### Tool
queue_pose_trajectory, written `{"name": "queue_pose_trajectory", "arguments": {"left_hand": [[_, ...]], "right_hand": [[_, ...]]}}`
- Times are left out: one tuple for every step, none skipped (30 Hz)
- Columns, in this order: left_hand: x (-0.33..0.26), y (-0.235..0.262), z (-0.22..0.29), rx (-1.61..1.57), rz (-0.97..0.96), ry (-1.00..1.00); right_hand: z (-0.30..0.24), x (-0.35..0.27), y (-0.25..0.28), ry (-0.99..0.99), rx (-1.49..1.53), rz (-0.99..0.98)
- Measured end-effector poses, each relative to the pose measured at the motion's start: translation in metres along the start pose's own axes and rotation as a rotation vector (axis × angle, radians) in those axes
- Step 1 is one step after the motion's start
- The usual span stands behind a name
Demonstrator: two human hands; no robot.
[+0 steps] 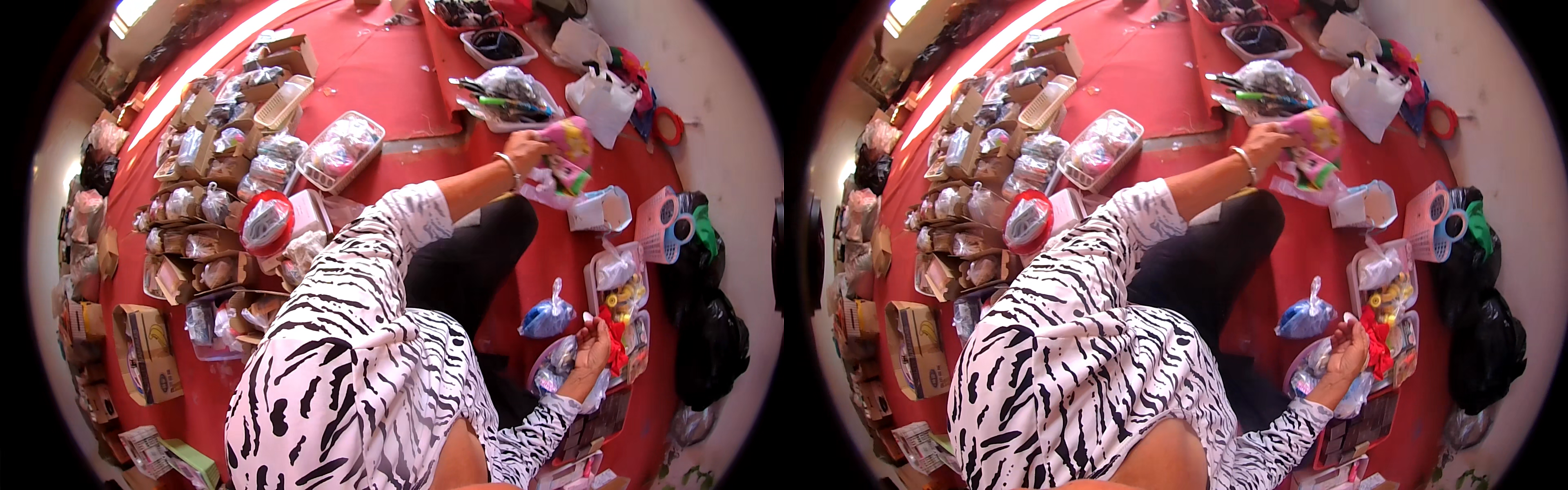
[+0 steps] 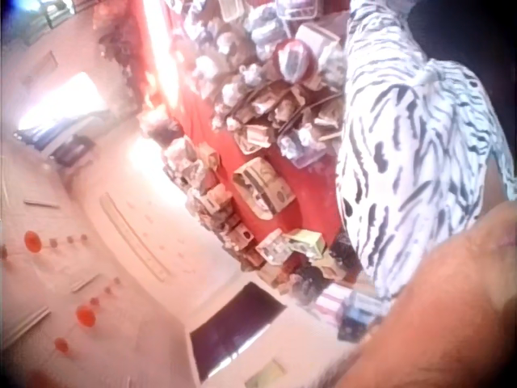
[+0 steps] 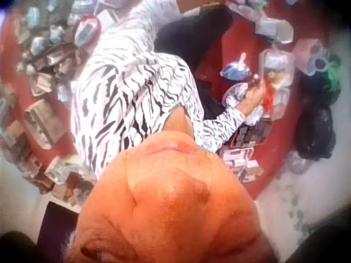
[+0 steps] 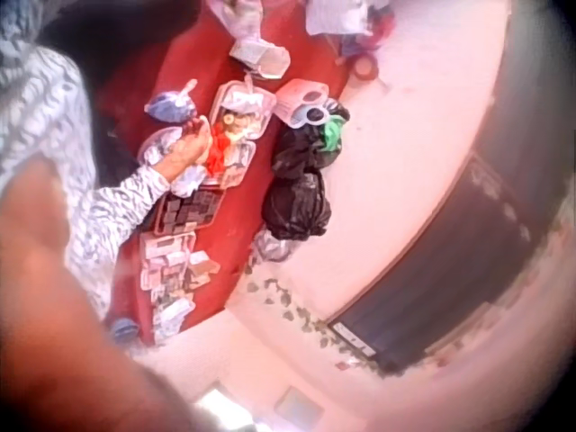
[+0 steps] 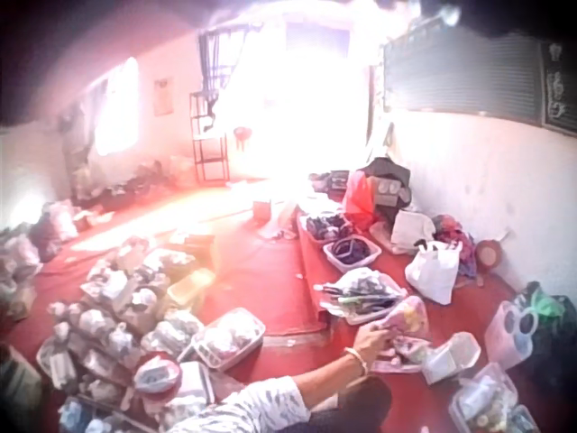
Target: The person sits on a red floor and packs various small items into clear plastic bags. They handle a pink toy, a red cloth, and a white cloth, folding and placing them into bags. The person also handles a pair of scissors briefly.
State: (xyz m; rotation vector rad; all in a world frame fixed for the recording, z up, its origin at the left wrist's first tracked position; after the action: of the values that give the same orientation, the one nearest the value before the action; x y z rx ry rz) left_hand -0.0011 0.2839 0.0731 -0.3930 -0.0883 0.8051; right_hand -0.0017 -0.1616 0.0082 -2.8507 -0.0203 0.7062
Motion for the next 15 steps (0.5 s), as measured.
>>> {"name": "queue_pose_trajectory", "arguments": {"left_hand": [[0.013, 0.023, 0.001, 0.02, 0.028, -0.06], [0.017, 0.051, 0.004, 0.043, 0.063, -0.117], [0.016, 0.078, -0.001, 0.014, 0.114, -0.059], [0.01, 0.102, -0.003, -0.02, 0.161, 0.006], [-0.007, 0.117, -0.001, 0.029, 0.217, 0.078], [-0.027, 0.135, 0.001, 0.081, 0.281, 0.149], [-0.031, 0.166, -0.019, 0.202, 0.283, 0.259], [-0.032, 0.205, -0.05, 0.322, 0.288, 0.367], [-0.038, 0.233, -0.075, 0.29, 0.291, 0.471], [-0.048, 0.251, -0.094, 0.256, 0.291, 0.578], [-0.062, 0.257, -0.101, 0.19, 0.404, 0.61], [-0.073, 0.264, -0.107, 0.123, 0.516, 0.641], [-0.069, 0.275, -0.113, 0.055, 0.47, 0.589], [-0.069, 0.291, -0.125, -0.009, 0.424, 0.551], [-0.069, 0.304, -0.13, -0.087, 0.451, 0.471]], "right_hand": [[0.0, 0.0, 0.0, -0.002, -0.007, -0.012], [0.002, 0.001, -0.001, -0.009, -0.016, -0.026], [0.004, 0.003, -0.002, -0.018, -0.022, -0.035], [0.005, 0.004, -0.002, -0.019, -0.036, -0.045], [0.004, 0.003, 0.0, -0.014, -0.049, -0.046], [0.006, 0.003, 0.0, -0.016, -0.064, -0.052], [0.008, 0.003, -0.002, -0.016, -0.082, -0.066], [0.012, 0.005, -0.007, -0.015, -0.1, -0.084], [0.015, 0.006, -0.008, -0.012, -0.116, -0.092], [0.017, 0.007, -0.007, -0.019, -0.133, -0.092], [0.018, 0.008, -0.004, -0.021, -0.148, -0.083], [0.018, 0.009, 0.0, -0.023, -0.162, -0.073], [0.021, 0.011, -0.001, -0.009, -0.182, -0.084], [0.022, 0.007, -0.007, -0.015, -0.187, -0.107], [0.023, 0.002, -0.01, -0.028, -0.185, -0.101]]}}
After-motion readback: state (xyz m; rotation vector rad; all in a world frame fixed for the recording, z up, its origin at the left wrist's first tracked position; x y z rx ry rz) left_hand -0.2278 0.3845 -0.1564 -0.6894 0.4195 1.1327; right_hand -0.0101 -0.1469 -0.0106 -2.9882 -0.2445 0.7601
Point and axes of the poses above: each hand's wrist, its own x-axis towards the middle knuckle, its own y-axis out of the back of the hand, z = x × y, the point moved 6 cm from there along x, towards the middle knuckle, and after that the axes turned 7 degrees about z, right-handed, at the moved point
